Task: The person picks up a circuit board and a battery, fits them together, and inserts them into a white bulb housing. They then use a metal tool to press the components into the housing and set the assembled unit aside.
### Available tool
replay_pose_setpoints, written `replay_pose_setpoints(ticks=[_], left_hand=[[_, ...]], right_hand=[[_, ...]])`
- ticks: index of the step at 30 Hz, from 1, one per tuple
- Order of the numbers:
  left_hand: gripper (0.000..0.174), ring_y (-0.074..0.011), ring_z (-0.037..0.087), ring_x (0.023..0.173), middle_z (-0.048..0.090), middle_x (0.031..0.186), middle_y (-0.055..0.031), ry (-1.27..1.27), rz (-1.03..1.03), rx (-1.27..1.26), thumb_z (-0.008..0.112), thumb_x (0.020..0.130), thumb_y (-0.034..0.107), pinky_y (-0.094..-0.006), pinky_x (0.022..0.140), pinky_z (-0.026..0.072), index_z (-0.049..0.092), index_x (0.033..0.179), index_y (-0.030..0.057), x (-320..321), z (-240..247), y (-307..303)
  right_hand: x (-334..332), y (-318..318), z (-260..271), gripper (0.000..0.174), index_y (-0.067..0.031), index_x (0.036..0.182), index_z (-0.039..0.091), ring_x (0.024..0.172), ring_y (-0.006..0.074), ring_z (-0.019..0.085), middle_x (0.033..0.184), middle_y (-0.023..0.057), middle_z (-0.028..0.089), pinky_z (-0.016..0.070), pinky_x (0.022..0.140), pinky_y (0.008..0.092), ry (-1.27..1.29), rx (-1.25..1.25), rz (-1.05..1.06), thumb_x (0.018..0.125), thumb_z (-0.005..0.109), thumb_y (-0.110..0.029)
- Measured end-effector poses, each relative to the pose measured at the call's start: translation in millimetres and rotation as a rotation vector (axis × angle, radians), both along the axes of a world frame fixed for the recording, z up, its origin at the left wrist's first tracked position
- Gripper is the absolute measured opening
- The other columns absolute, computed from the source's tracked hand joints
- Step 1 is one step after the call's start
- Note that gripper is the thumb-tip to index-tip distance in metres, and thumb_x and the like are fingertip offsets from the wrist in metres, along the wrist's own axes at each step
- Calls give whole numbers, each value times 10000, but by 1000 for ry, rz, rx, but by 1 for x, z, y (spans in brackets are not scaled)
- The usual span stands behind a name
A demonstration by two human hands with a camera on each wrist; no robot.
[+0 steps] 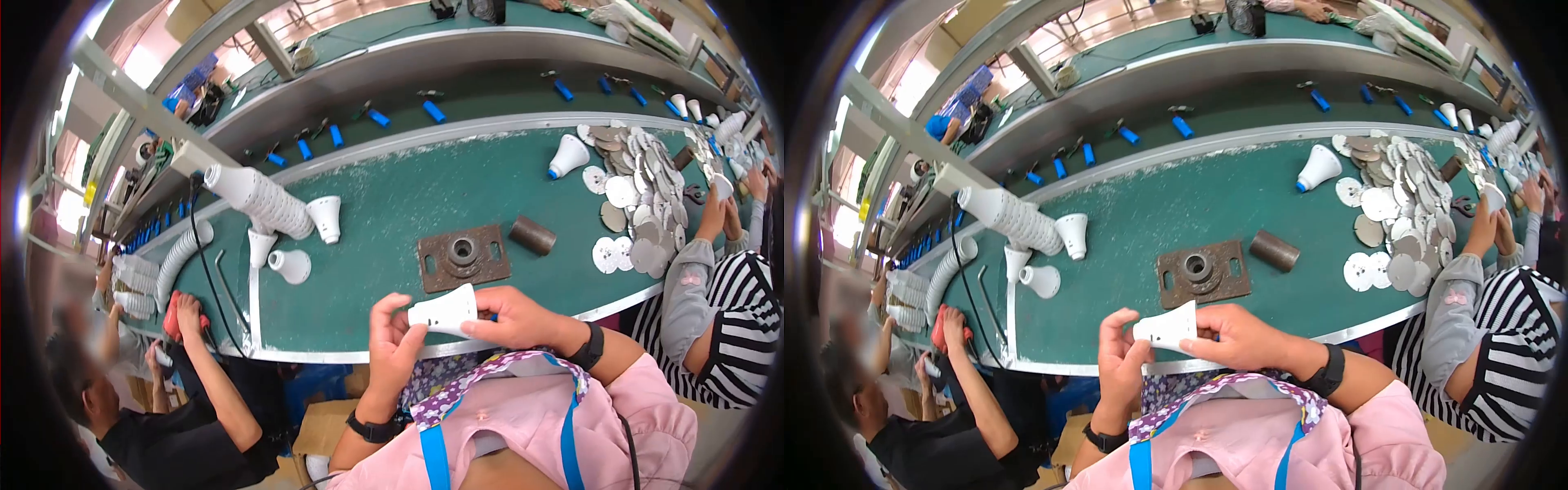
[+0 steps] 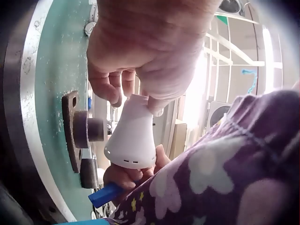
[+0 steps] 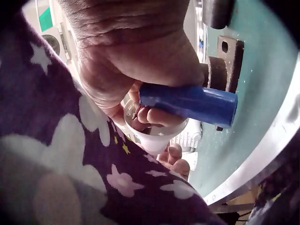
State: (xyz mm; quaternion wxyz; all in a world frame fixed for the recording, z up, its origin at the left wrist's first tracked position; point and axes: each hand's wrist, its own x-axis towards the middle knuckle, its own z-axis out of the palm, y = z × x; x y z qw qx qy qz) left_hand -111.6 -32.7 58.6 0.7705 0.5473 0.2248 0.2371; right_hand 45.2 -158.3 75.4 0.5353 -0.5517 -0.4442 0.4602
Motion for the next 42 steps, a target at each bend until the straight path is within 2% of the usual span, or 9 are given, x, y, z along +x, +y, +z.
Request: replay_pose_setpoints(ticks=[5,11,16,20,24,28,31,38,42], left_hand=[[234,-172,560,905,472,1125,-93,12,14,-207,540,809,-1,-287,686,546,493,1039,-1,5,2,3],[185,-176,546,929,453,1147,-69,6,-22,-356,526,820,4,-296,719,528,545,999,-40,10,2,9],[211,-180,549,928,495,1109,-79,-32,5,-328,529,823,25,-303,712,526,532,1023,-41,11,5,11],[274,-180,570,883,554,1014,-106,-42,29,-324,520,830,31,-299,700,530,484,1092,-38,18,8,10],[234,-180,581,863,564,998,-118,-100,16,-357,503,839,35,-300,705,532,491,1063,-35,18,1,19],[205,-172,581,866,576,989,-115,-140,-55,-373,521,854,101,-285,734,510,479,1019,-13,23,6,17],[226,-174,578,910,572,1018,-123,-196,-113,-407,489,877,114,-271,797,496,465,1051,-27,21,0,19],[160,-185,589,875,567,985,-125,-215,-11,-528,491,874,94,-298,751,520,456,997,-1,37,6,7],[348,-232,557,978,513,1120,-152,-157,-47,-464,508,853,69,-346,846,478,401,1170,-29,46,16,-2]], right_hand=[[1,4,5,317,-44,1092,560,561,66,412,724,34,546,353,495,239,-177,37,-38,800,559,-166],[7,2,18,350,-36,1095,541,582,129,491,765,66,555,413,526,292,-248,38,-33,770,600,-154],[22,-9,3,295,-72,949,514,754,261,562,786,80,537,466,578,389,-1019,97,-134,703,653,-158],[19,-8,28,185,-93,748,513,666,203,545,702,55,473,457,501,311,-1445,76,-354,641,634,-184],[10,-1,41,148,-41,776,516,637,228,567,703,92,503,469,446,331,-1412,-4,-313,669,558,-135],[6,5,44,164,-69,809,486,564,208,536,651,57,479,438,444,297,-1402,268,-391,693,584,-131],[14,15,27,189,-80,835,504,597,251,537,679,67,519,435,497,333,-913,441,-327,698,614,-147],[31,27,27,175,-112,745,537,670,236,533,660,50,530,430,524,354,-1054,419,-306,644,649,-202],[40,22,36,135,-102,702,587,719,275,564,678,76,585,470,584,389,-1127,299,-174,624,648,-194]])
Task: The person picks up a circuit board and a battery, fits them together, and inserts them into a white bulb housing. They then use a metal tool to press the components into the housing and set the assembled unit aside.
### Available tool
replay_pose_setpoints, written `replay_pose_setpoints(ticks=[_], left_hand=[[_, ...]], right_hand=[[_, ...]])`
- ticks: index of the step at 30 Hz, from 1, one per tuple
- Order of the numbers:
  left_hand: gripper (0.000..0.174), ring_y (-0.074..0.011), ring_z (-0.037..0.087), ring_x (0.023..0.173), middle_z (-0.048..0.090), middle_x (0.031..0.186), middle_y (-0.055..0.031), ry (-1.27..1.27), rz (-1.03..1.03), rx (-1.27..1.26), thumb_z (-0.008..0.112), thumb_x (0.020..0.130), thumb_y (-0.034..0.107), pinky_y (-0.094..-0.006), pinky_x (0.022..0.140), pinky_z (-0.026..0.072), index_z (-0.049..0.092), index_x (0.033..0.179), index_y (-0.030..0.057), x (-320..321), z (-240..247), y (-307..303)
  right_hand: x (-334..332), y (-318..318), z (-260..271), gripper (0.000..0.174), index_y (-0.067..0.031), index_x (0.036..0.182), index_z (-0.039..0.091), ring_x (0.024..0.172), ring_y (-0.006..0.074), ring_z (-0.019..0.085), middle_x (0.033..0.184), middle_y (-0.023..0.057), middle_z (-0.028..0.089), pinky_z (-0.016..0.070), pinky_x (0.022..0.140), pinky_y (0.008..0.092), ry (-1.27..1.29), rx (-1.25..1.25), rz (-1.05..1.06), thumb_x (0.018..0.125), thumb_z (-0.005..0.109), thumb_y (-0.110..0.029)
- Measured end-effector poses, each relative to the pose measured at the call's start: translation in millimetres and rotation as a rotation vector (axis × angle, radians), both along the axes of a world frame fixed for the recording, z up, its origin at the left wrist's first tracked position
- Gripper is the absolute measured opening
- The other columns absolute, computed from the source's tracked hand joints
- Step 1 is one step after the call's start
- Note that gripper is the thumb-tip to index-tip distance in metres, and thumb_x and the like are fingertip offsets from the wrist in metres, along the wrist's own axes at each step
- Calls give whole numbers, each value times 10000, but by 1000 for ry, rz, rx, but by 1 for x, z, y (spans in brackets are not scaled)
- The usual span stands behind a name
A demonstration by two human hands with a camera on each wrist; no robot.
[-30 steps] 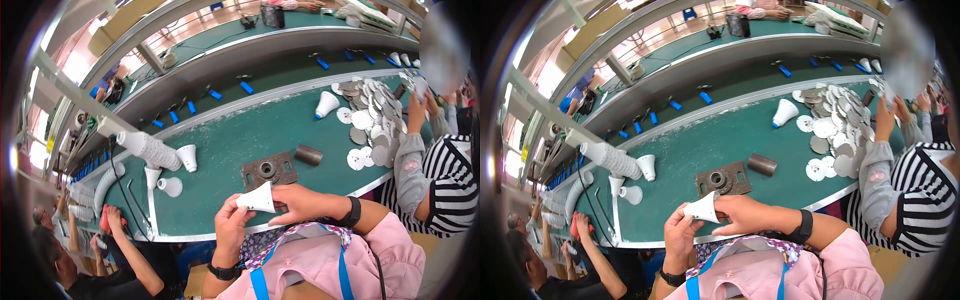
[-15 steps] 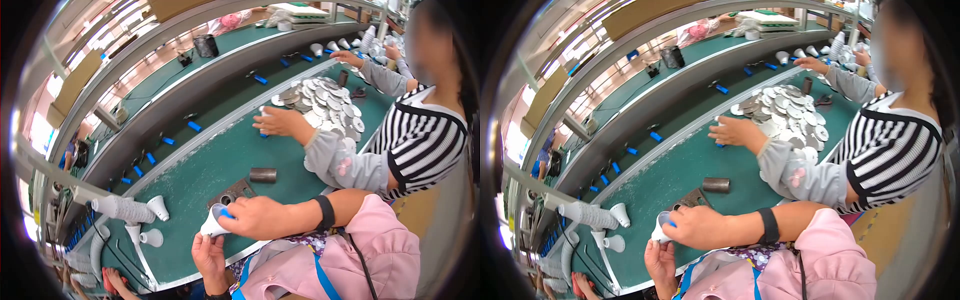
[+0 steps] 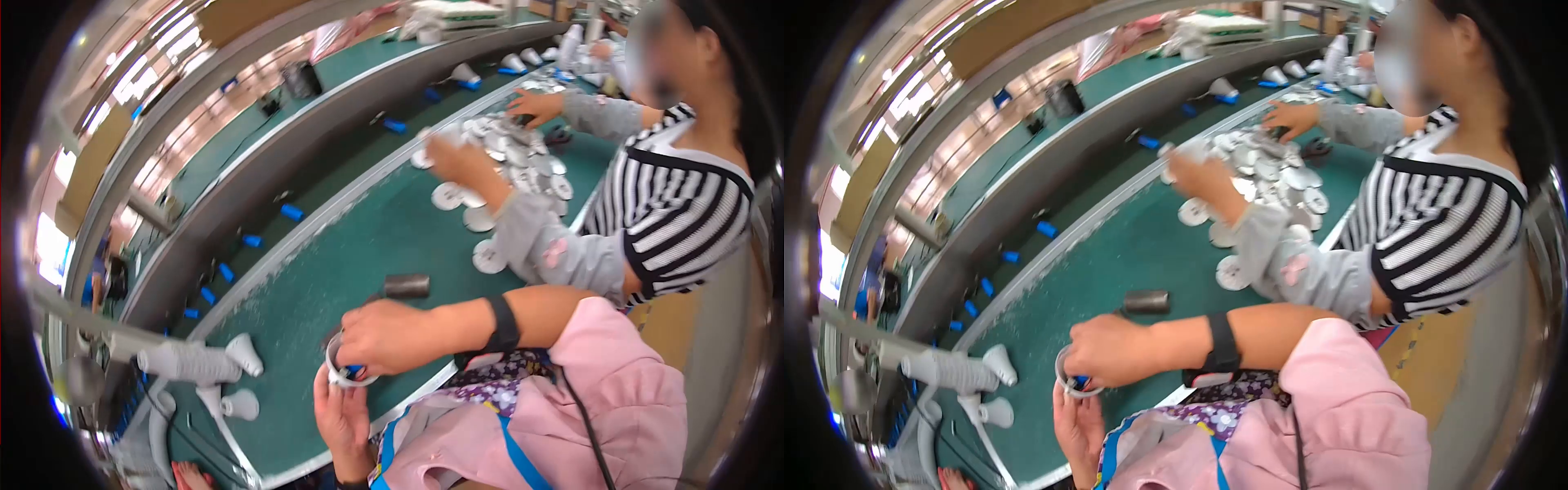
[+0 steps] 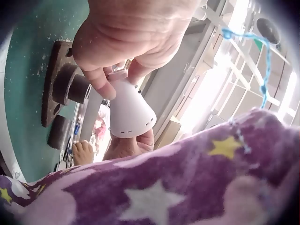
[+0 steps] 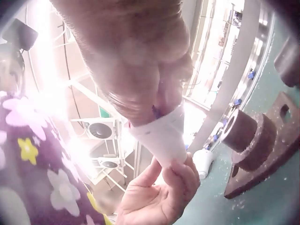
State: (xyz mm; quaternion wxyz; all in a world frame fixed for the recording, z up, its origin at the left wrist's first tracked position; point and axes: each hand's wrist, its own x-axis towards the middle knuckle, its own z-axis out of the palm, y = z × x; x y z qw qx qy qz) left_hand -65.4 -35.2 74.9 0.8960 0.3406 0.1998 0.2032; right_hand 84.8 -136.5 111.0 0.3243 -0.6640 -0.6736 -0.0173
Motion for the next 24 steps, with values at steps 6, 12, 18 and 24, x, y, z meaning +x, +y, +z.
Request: replay_pose_setpoints(ticks=[6,12,18,24], left_hand=[[423,-114,575,855,523,1102,-66,245,-213,584,607,734,-48,-223,682,473,479,1135,-5,24,0,24],[368,-8,424,569,483,1068,-15,232,-94,998,662,683,-20,-155,538,383,605,1041,46,53,-20,41],[370,-13,420,571,493,1065,-2,214,-134,839,736,657,64,-156,542,380,623,1009,55,55,-47,38],[467,-70,569,718,535,1060,-74,311,-311,649,664,711,30,-179,571,449,494,1145,0,50,-32,43]], right_hand=[[23,11,31,145,-105,698,589,705,231,555,706,37,590,463,585,349,-199,-44,38,597,664,-176],[41,36,38,143,-111,725,617,730,224,569,722,27,621,478,602,340,-357,-243,24,604,662,-173],[40,48,27,113,-106,667,616,718,227,589,677,38,627,491,589,336,-496,-412,45,577,661,-159],[32,51,31,123,-86,627,611,699,229,579,652,50,618,481,572,336,-448,-401,97,551,669,-164]])
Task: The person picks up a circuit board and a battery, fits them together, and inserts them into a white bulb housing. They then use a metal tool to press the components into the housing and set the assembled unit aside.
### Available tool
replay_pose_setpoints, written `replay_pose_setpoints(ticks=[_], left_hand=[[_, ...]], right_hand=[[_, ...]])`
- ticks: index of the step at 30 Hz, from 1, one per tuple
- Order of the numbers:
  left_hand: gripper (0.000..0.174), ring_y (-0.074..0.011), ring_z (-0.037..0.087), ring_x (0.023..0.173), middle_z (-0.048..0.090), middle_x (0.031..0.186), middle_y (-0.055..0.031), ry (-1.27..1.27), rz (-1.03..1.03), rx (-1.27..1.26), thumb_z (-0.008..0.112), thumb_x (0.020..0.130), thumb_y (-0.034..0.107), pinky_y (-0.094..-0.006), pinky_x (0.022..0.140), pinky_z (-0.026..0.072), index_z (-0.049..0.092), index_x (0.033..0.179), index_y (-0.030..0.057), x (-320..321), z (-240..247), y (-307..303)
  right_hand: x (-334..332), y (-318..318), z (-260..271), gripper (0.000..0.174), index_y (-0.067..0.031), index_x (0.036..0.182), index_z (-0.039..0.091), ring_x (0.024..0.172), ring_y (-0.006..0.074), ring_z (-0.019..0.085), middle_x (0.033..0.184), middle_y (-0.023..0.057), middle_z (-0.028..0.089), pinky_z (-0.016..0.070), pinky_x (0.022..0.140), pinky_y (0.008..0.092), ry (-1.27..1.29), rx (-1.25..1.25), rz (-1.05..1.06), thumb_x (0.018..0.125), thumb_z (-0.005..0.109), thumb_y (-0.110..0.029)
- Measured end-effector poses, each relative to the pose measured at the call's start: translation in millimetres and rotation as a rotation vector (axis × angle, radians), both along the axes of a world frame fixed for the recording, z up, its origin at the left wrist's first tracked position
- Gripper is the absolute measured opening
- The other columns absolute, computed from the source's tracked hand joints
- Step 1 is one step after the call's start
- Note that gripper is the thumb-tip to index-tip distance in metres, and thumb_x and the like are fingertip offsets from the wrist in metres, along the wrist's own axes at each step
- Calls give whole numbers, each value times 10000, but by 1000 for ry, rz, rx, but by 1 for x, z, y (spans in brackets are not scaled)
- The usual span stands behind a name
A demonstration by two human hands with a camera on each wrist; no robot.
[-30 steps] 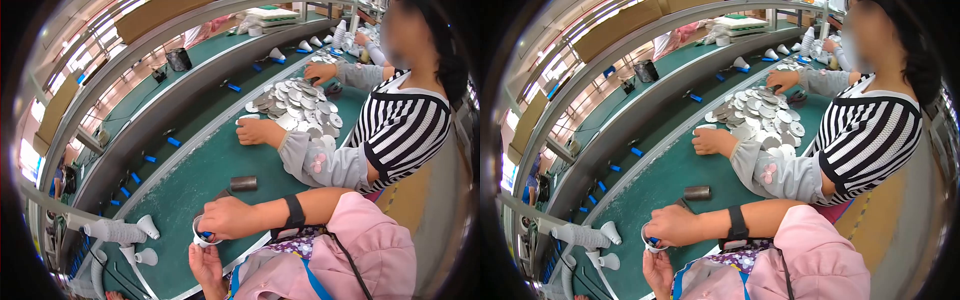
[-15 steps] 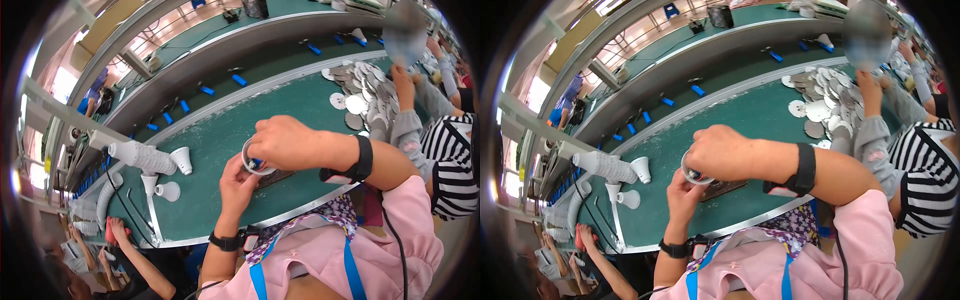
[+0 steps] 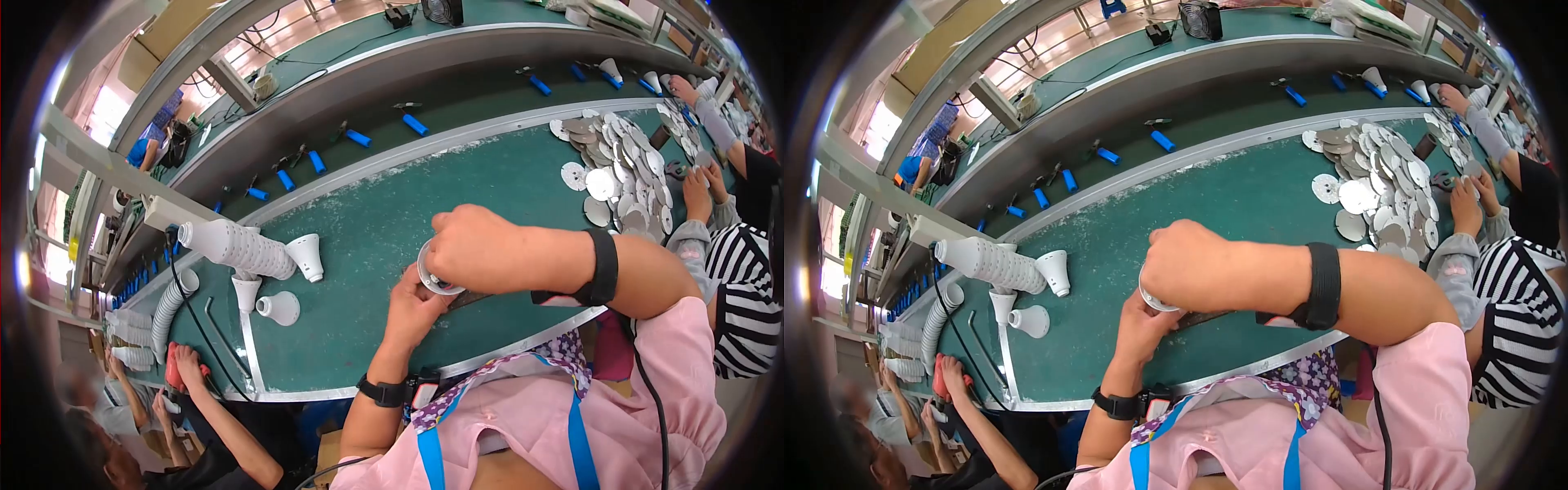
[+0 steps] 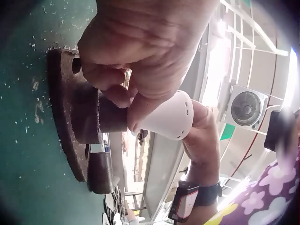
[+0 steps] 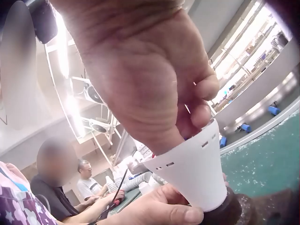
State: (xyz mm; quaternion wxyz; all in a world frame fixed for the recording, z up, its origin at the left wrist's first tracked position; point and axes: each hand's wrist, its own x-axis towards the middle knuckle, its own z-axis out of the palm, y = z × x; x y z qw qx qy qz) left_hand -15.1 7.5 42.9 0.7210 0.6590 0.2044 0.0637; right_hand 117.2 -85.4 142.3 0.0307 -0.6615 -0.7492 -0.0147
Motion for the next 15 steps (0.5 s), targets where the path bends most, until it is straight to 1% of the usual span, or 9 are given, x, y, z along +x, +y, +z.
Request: replay_pose_setpoints(ticks=[2,3,5,8,9,11,12,14,15], left_hand=[[530,-148,615,804,550,1050,-109,-117,-133,-237,585,760,34,-208,594,498,368,1242,3,-8,5,3],[530,-148,615,804,550,1050,-109,-115,-131,-238,585,760,34,-208,594,498,368,1242,3,-8,15,2],[487,-201,625,835,570,1025,-111,-230,-114,-637,530,808,70,-240,592,530,338,1252,18,-6,39,0],[433,-218,629,838,582,999,-112,-142,-21,-626,509,839,104,-240,581,540,360,1236,17,-1,45,-2],[433,-218,629,838,582,999,-112,-141,-19,-627,509,839,104,-240,581,540,360,1236,17,0,44,-3],[422,-218,635,796,580,998,-120,-60,19,-439,497,853,107,-240,583,542,359,1242,16,2,42,-6],[422,-218,635,796,580,998,-120,-57,15,-439,497,853,107,-240,583,542,359,1242,16,3,42,-6],[399,-208,638,765,582,994,-124,-52,40,-485,493,855,103,-238,577,540,380,1226,10,4,42,-6],[399,-208,638,765,582,994,-124,-50,40,-484,493,855,103,-238,577,540,380,1226,10,4,41,-6]], right_hand=[[-3,3,0,141,-90,610,607,692,227,569,643,50,613,470,572,330,17,-60,41,533,682,-181],[-3,4,0,141,-90,610,607,692,227,569,643,50,613,470,572,330,19,-61,43,533,682,-181],[-3,5,-2,152,-92,584,598,706,225,563,639,49,611,462,577,322,69,-62,19,515,696,-187],[-3,5,1,158,-87,573,590,708,221,558,641,45,612,460,573,320,71,-32,26,508,700,-180],[-3,5,1,158,-87,573,590,708,221,558,641,45,612,460,573,320,73,-32,27,508,700,-180],[-4,5,1,157,-87,564,585,710,217,558,613,40,603,460,567,319,102,-41,10,503,704,-168],[-4,4,3,157,-87,564,585,710,217,558,613,40,603,460,567,319,104,-40,6,503,704,-168],[-4,4,7,211,-76,690,599,739,235,554,706,60,618,457,615,335,89,-166,-6,537,706,-173],[-1,1,8,211,-76,690,599,739,235,554,706,60,618,457,615,335,90,-166,-7,537,706,-173]])
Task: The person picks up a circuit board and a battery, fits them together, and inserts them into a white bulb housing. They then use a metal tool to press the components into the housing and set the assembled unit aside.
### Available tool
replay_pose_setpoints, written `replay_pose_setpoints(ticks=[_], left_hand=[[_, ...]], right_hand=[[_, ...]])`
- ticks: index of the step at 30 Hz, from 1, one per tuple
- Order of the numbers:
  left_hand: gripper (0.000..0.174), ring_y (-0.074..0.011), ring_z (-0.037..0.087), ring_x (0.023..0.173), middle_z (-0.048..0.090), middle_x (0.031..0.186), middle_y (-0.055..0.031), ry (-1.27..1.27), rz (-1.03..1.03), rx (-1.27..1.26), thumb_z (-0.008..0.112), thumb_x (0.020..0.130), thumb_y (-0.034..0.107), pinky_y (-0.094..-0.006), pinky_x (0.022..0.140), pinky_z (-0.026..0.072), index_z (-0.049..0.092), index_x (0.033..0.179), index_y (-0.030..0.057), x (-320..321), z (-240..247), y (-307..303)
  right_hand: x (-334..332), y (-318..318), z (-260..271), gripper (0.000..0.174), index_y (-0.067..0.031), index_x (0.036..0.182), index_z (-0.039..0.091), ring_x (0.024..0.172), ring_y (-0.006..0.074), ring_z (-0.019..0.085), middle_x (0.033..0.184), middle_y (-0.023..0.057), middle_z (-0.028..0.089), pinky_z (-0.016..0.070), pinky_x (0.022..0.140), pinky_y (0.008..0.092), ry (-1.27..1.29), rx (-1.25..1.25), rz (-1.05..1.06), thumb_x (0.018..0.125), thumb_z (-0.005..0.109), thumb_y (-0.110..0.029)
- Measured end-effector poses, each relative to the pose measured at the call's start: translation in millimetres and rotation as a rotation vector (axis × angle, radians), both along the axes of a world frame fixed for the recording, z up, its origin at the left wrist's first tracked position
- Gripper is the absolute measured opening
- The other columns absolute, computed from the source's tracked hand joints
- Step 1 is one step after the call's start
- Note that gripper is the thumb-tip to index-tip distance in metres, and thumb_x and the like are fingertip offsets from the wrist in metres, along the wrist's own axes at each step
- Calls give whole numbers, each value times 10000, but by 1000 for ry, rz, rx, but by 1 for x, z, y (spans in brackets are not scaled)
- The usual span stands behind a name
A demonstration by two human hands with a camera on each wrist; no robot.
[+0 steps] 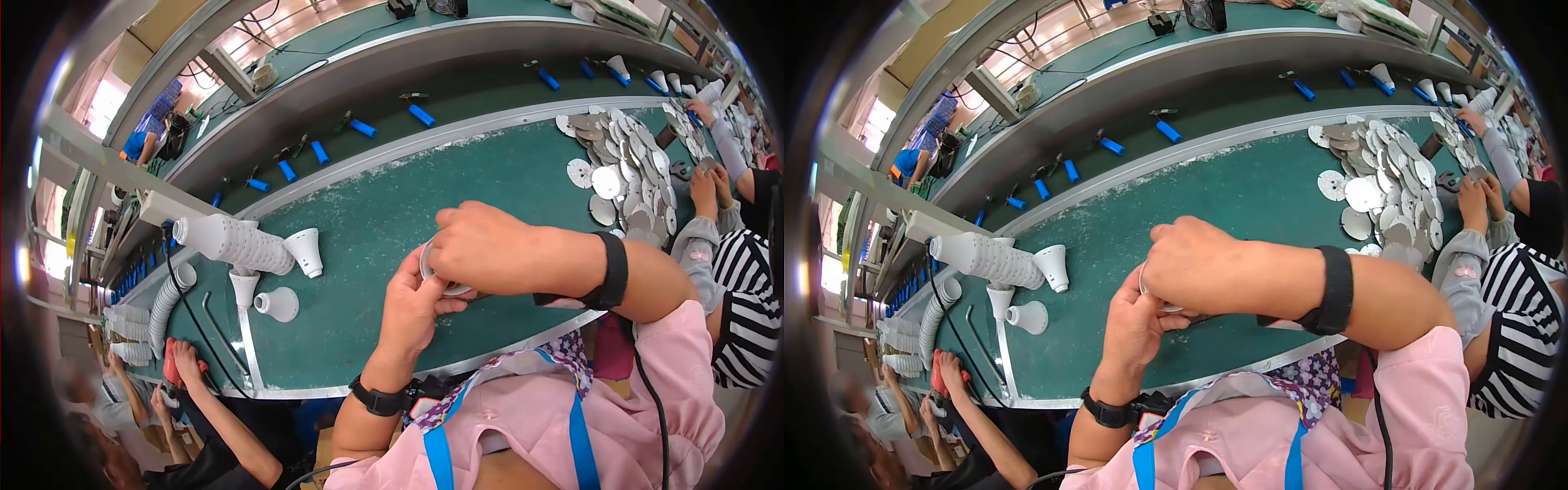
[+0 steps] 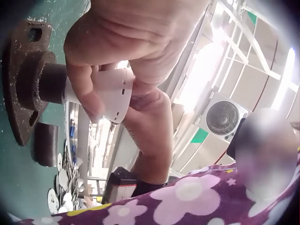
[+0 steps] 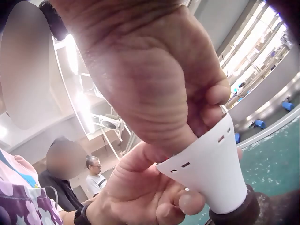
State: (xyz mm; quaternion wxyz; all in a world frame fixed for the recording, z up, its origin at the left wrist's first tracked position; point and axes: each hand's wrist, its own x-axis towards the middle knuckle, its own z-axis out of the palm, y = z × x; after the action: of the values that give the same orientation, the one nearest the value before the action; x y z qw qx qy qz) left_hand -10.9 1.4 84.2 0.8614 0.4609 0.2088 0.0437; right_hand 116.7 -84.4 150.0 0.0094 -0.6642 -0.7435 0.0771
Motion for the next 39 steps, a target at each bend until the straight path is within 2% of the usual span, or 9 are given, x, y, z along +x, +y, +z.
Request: replay_pose_setpoints(ticks=[3,5,13,19,22,25,30,34,39], left_hand=[[376,-204,636,760,581,992,-127,-8,4,-11,495,848,89,-240,571,537,399,1200,-1,-1,-1,0],[371,-209,636,752,579,996,-130,21,19,-10,499,837,69,-242,566,535,408,1187,-14,0,1,0],[396,-210,634,750,575,1004,-131,35,22,4,505,823,59,-242,572,533,395,1196,-16,-1,3,-2],[396,-195,629,762,573,1011,-120,28,0,4,493,821,67,-236,579,529,396,1199,-4,-1,1,-1],[395,-187,626,777,566,1022,-112,2,16,1,491,821,68,-234,585,528,399,1200,5,0,-1,-2],[399,-185,620,799,557,1027,-102,-6,24,13,488,825,70,-233,595,529,391,1207,11,-3,0,-1],[445,-209,607,860,532,1068,-117,-35,-27,-38,479,834,91,-268,664,534,348,1252,13,-4,-3,2],[466,-220,595,901,515,1097,-128,-137,-53,-150,454,834,93,-292,715,529,321,1273,8,-8,-8,6],[488,-233,588,924,501,1131,-140,-130,-88,-118,427,821,73,-307,737,523,297,1285,-5,-8,-10,7]], right_hand=[[16,-23,-6,335,-73,889,591,799,268,544,825,79,614,445,703,348,215,172,-37,591,704,-177],[27,-47,-19,423,-72,1042,551,864,318,523,925,120,579,431,746,390,395,537,-347,653,680,-180],[20,-101,-119,664,-94,1260,373,893,296,485,971,138,503,415,763,381,164,344,-582,670,674,-137],[3,-61,-21,564,-90,1161,454,710,288,504,836,107,513,450,632,367,579,812,-474,635,658,-82],[-5,-42,10,457,-122,1053,525,662,266,507,769,77,506,449,562,349,339,919,-268,620,669,-103],[-11,-38,4,428,-164,1002,565,669,241,516,752,57,503,443,540,329,184,420,-315,595,689,-125],[-10,-32,25,419,-173,984,588,655,237,508,724,52,496,430,517,329,240,686,-314,583,706,-143],[-12,-33,7,450,-180,1003,596,649,234,505,732,54,496,431,517,332,102,364,-297,570,702,-121],[-10,-29,22,466,-180,1029,589,679,248,521,750,58,502,447,533,341,188,486,-295,577,691,-133]])
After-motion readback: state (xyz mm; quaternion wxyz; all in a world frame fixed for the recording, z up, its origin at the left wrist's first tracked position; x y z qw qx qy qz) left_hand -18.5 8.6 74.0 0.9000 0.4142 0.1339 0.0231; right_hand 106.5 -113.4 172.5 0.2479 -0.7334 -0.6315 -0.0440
